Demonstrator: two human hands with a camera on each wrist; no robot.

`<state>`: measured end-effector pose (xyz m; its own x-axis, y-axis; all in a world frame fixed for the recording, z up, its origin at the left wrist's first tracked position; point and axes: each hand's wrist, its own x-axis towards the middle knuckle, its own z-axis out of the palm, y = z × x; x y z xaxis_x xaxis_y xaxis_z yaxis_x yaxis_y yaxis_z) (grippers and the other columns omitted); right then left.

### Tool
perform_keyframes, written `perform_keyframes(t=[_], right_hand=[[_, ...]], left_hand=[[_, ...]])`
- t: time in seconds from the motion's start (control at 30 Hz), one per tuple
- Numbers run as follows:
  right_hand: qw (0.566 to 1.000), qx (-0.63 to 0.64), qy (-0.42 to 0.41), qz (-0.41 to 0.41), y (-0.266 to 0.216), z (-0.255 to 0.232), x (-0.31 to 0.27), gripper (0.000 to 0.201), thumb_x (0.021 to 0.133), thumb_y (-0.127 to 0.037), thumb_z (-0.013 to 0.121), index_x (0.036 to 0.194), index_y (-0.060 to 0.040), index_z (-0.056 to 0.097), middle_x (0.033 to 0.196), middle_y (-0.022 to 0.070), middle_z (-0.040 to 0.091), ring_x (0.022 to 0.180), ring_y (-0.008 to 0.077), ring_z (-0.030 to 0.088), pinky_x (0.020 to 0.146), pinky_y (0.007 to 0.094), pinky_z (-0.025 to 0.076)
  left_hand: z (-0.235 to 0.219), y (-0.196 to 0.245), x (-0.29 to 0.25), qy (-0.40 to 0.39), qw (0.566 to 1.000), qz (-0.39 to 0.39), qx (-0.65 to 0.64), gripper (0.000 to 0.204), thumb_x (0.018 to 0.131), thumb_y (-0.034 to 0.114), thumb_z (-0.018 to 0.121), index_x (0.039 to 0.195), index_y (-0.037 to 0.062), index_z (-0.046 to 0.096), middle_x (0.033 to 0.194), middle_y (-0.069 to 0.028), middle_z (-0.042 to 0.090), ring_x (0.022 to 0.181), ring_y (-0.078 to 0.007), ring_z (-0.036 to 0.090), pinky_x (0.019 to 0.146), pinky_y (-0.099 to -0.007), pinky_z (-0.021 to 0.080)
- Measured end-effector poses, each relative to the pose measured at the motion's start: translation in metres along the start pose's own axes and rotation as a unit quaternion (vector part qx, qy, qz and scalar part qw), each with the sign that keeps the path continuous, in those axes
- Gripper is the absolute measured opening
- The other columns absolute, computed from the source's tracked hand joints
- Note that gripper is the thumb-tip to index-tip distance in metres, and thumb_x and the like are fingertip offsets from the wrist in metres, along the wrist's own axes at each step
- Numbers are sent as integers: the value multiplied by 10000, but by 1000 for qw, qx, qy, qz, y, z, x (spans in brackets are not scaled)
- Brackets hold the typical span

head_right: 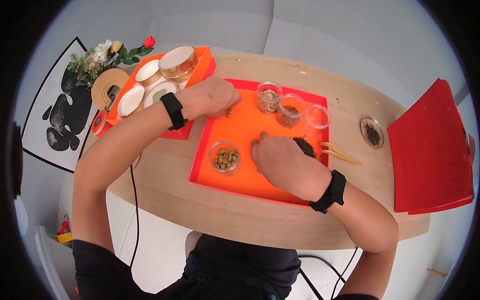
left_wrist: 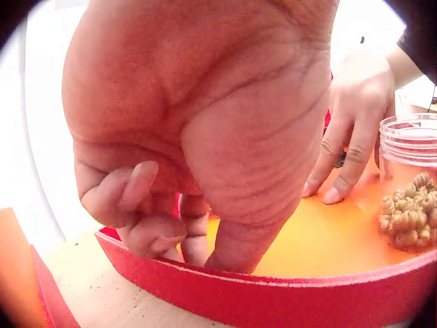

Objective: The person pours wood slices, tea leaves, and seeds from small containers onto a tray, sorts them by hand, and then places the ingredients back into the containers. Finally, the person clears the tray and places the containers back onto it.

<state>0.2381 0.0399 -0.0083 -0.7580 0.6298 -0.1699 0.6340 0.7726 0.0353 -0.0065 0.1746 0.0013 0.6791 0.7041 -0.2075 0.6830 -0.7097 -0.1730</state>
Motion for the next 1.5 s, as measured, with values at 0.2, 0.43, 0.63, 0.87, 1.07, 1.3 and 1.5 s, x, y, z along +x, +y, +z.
perform_keyframes(t=[0.2,0.43,0.63,0.87,1.07,1.3,1.5], right_hand=[[1000,-7,13,-10,1,2,0,652,950,-225,822,1458,126,610,1366,349,671,987,411,759,845,475,624],[1000,29,9,1,2,0,0,637,949,-206,825,1445,134,613,1306,318,681,992,410,751,851,481,614],[999,37,10,6,1,-1,1,653,938,-209,842,1446,131,612,1317,312,682,1007,416,752,861,489,614],[999,34,29,7,4,7,0,675,927,-211,858,1460,119,607,1342,313,682,1039,422,755,880,492,616],[999,32,12,13,3,6,0,692,920,-216,869,1464,119,603,1350,317,682,1045,427,753,894,498,615],[999,8,51,-7,5,10,0,588,937,-241,840,1381,91,646,1237,283,719,1012,390,759,840,470,619],[999,26,13,18,4,8,-1,703,923,-236,872,1485,90,603,1358,296,696,1047,423,759,899,496,615]], left_hand=[[6,-1,-2,37,999,18,-23,125,789,42,787,891,34,716,801,-166,715,828,-393,722,741,-475,568],[3,5,-5,17,1000,10,-20,173,816,90,844,917,36,714,908,-171,763,888,-395,748,788,-483,602],[7,8,-7,23,999,1,-23,124,784,41,799,826,73,687,783,-113,722,782,-368,718,1034,-491,497],[10,14,-8,32,999,-10,-14,97,801,42,786,846,62,702,795,-119,728,829,-373,743,965,-486,535],[3,10,-14,35,999,-4,-38,102,789,11,775,853,46,703,823,-139,731,858,-379,741,900,-478,556],[-26,7,-27,51,993,-28,-103,141,800,-38,736,933,7,721,880,-166,740,879,-386,737,757,-465,592],[-68,21,-43,-36,975,-5,-220,184,879,68,792,1044,-8,758,929,-123,790,894,-292,770,773,-418,601]])
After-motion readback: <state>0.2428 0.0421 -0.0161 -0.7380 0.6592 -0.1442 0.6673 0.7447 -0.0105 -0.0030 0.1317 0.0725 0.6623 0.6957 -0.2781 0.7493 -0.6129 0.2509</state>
